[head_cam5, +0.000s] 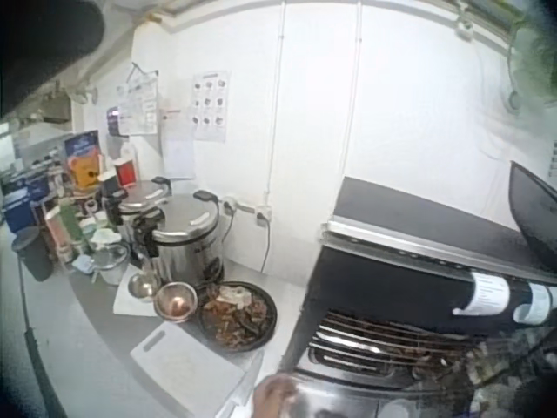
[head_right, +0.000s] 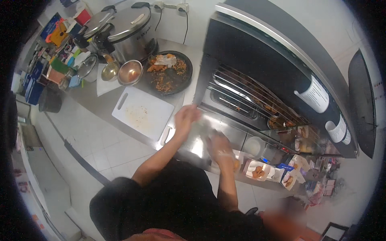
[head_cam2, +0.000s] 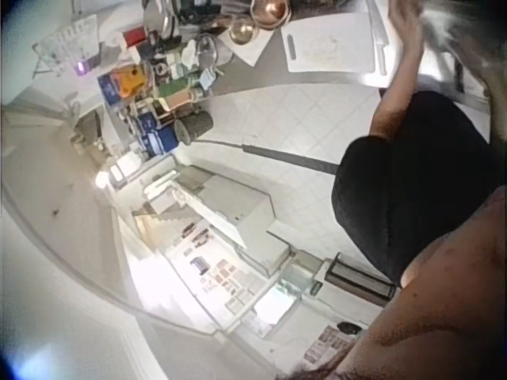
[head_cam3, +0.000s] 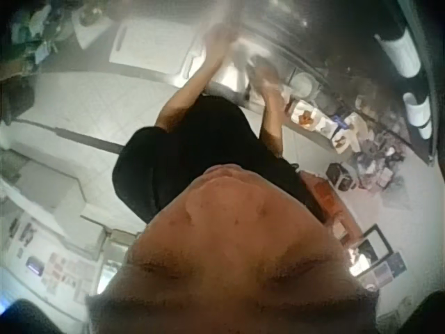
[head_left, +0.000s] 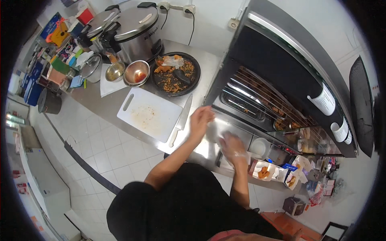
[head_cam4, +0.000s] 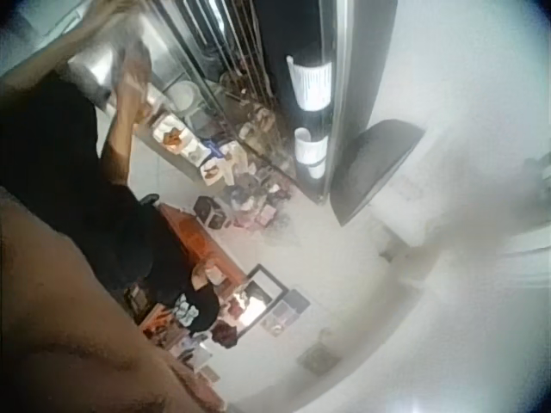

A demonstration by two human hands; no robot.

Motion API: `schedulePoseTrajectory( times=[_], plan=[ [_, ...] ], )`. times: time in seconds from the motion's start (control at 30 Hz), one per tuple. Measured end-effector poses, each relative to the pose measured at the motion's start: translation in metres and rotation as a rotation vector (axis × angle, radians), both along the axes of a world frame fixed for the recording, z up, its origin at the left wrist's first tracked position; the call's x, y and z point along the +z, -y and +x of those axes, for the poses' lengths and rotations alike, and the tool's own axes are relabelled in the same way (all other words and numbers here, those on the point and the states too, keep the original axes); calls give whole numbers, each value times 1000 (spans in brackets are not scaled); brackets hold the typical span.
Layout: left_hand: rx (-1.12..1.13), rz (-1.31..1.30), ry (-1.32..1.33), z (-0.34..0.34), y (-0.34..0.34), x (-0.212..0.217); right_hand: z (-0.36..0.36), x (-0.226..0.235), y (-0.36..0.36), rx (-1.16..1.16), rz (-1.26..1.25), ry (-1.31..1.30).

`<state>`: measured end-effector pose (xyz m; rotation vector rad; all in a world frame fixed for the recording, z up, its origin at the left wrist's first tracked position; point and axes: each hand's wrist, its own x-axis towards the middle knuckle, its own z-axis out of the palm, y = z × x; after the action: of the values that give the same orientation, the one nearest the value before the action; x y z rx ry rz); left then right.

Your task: The person places items of food and sauce into paper boxes, takes bread from a cooker, and uses a knife to cut bread on a cutting board.

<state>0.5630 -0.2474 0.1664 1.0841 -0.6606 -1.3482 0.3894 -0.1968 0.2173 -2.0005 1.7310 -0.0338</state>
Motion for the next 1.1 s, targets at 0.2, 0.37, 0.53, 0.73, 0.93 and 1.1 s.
schedulePoseTrajectory(
  times=[0.2, 0.37, 0.53, 0.73, 0.93, 1.1],
  plan=[
    [198, 216, 354, 202, -109, -128, 216, -64, 173, 29, -372, 297],
    [436, 475, 572, 348, -234, -205, 289, -164, 309, 42, -253, -206],
    [730, 944, 241, 403, -403, -267, 308, -201, 360, -49, 78, -156],
    [84, 1011, 333, 402, -469, -299, 298, -229, 429, -583, 597, 596],
    [-75, 829, 570, 417, -437, -327, 319, -174, 396, -691, 228, 174],
    [-179, 685, 394, 406, -348, -291, 279, -163, 309, -427, 134, 414]
  ],
)
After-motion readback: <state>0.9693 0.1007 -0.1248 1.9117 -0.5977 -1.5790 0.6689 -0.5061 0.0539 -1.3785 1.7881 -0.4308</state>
